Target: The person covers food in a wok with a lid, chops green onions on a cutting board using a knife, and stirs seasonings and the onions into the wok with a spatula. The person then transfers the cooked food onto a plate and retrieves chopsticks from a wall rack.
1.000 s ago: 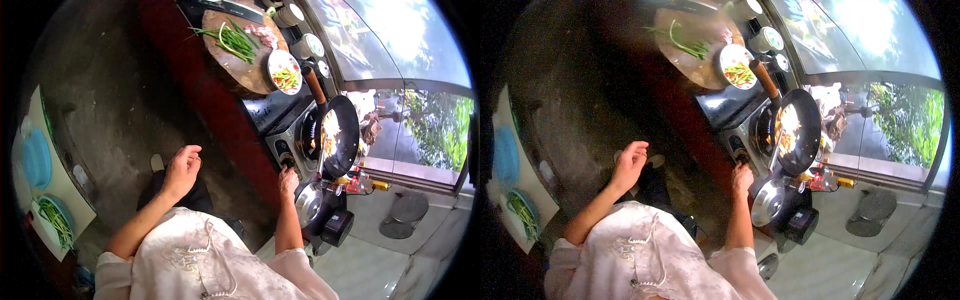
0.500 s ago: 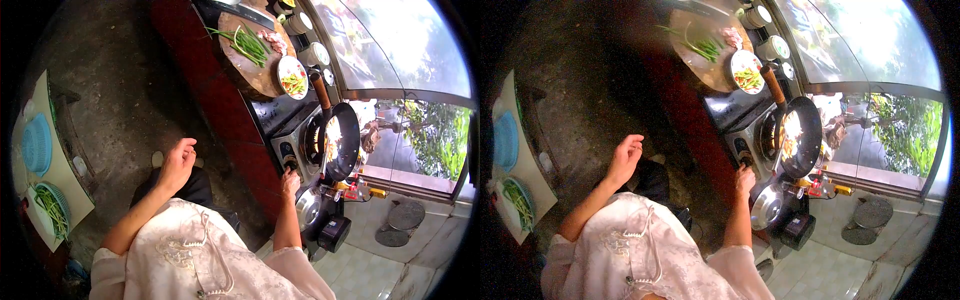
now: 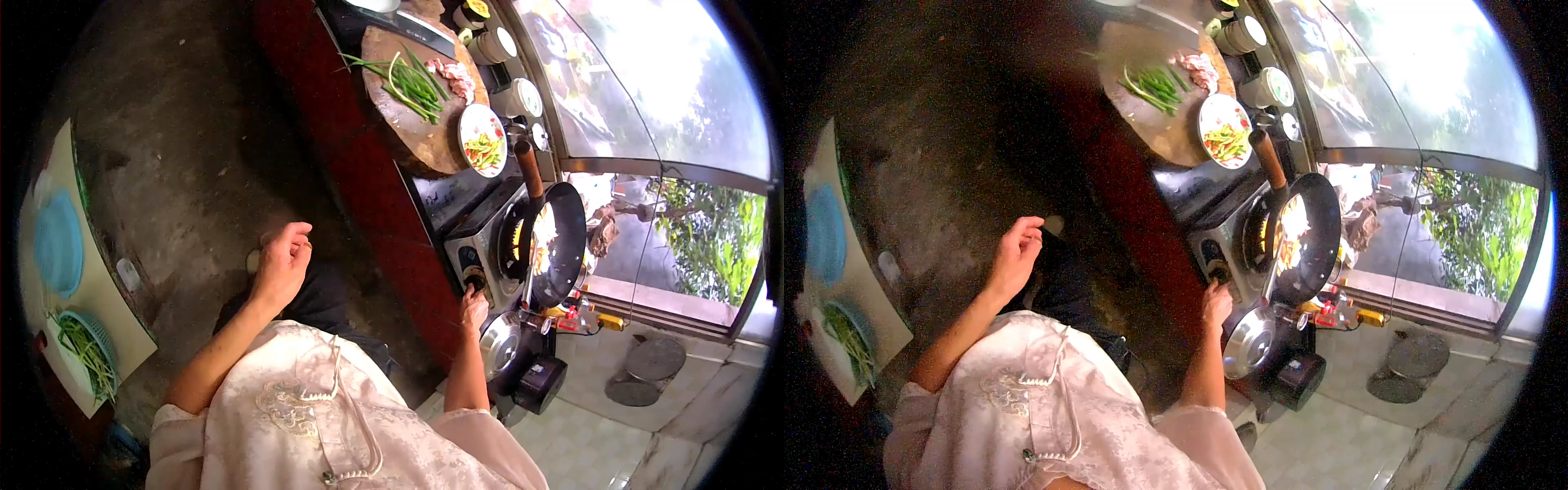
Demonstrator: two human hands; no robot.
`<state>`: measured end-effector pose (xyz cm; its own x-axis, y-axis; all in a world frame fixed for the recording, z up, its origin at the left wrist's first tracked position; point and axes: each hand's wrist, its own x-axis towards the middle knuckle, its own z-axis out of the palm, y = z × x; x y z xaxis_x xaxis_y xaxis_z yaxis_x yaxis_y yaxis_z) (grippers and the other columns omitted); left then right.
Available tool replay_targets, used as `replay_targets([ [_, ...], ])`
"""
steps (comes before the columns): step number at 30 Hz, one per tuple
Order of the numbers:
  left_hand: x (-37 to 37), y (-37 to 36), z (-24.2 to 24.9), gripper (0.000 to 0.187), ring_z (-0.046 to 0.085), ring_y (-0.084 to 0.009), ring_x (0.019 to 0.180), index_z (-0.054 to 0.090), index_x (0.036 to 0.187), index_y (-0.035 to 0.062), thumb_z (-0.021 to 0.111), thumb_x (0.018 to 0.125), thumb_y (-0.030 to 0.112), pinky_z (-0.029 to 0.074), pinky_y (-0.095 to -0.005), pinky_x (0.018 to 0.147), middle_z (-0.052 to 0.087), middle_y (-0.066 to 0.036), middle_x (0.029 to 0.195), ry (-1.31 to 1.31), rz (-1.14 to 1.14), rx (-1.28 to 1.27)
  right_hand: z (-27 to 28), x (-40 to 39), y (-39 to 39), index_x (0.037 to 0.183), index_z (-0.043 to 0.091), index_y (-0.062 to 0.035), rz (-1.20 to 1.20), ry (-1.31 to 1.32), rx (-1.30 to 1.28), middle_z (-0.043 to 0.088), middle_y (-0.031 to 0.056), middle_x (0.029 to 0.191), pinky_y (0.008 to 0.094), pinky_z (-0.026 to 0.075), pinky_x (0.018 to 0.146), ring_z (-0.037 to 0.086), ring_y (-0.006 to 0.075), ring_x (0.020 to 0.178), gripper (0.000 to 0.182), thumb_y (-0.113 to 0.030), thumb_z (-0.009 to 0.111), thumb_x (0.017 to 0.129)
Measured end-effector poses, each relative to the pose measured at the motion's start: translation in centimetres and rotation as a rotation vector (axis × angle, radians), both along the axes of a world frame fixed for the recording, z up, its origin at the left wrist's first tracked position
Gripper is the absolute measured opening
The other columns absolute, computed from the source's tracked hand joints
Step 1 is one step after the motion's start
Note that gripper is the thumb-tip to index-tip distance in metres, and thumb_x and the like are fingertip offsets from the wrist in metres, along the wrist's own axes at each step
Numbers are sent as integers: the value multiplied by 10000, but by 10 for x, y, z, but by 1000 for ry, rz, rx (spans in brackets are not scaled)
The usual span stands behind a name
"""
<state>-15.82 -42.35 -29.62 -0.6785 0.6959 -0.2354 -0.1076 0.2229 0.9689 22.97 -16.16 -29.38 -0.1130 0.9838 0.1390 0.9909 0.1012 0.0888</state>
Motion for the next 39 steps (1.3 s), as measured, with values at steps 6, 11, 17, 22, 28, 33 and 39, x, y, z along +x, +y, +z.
replay_targets([
  [6, -38, 45, 7, 279, 650, -204, 786, 585, 1172, 48, 615, 896, 67, 534, -318, 705, 665, -114, 943, 68, -27, -30, 43, -32, -7, 890, 686, 65, -360, -89, -356, 685, 280, 908, 479, 538, 759, 680, 415, 872, 696, -623, 599, 838],
  [11, -97, 107, 40, 140, 655, -285, 809, 644, 1033, 48, 596, 907, 84, 528, -362, 711, 643, -132, 911, 299, -170, -31, 43, -59, -6, 823, 643, 67, -230, 320, -855, 652, 122, 705, 343, 497, 545, 621, 192, 581, 428, -354, 648, 902],
  [17, -177, 216, 57, 167, 631, -323, 851, 648, 1027, 10, 546, 931, 100, 508, -388, 767, 636, -153, 954, 792, -283, 87, 73, -212, 8, 988, 635, -31, 239, 660, -752, 664, 203, 829, 405, 512, 706, 658, 351, 769, 220, -232, 636, 897],
  [22, -251, 297, 62, 304, 569, -336, 1082, 582, 1153, -2, 587, 857, 69, 448, -424, 930, 604, -160, 1149, 1091, -359, -26, 83, -308, 37, 1168, 567, -47, 620, 715, -525, 633, 172, 1087, 423, 501, 858, 616, 351, 1000, 384, -143, 704, 822],
  [28, -314, 381, 37, 583, 497, -312, 1246, 461, 1341, 31, 687, 814, 134, 377, -463, 1001, 539, -157, 1330, 1375, -564, -92, 70, -380, 96, 1412, 359, -10, 869, 500, -224, 408, 209, 1420, 462, 357, 1083, 410, 400, 1308, 853, -150, 799, 695],
  [33, -328, 410, 33, 589, 557, -296, 1127, 486, 1290, 90, 747, 768, 170, 403, -454, 922, 558, -121, 1211, 1271, -767, -241, 48, -417, 141, 1477, 278, -42, 780, 298, -253, 313, 203, 1514, 468, 254, 1159, 260, 393, 1426, 1051, -397, 835, 659],
  [39, -337, 423, 37, 614, 543, -367, 1098, 468, 1235, 69, 791, 725, 178, 443, -497, 875, 546, -158, 1138, 1230, -865, -264, 43, -434, 168, 1423, 359, -53, 708, 294, -296, 456, 194, 1391, 493, 269, 1133, 363, 402, 1345, 980, -451, 824, 658],
])
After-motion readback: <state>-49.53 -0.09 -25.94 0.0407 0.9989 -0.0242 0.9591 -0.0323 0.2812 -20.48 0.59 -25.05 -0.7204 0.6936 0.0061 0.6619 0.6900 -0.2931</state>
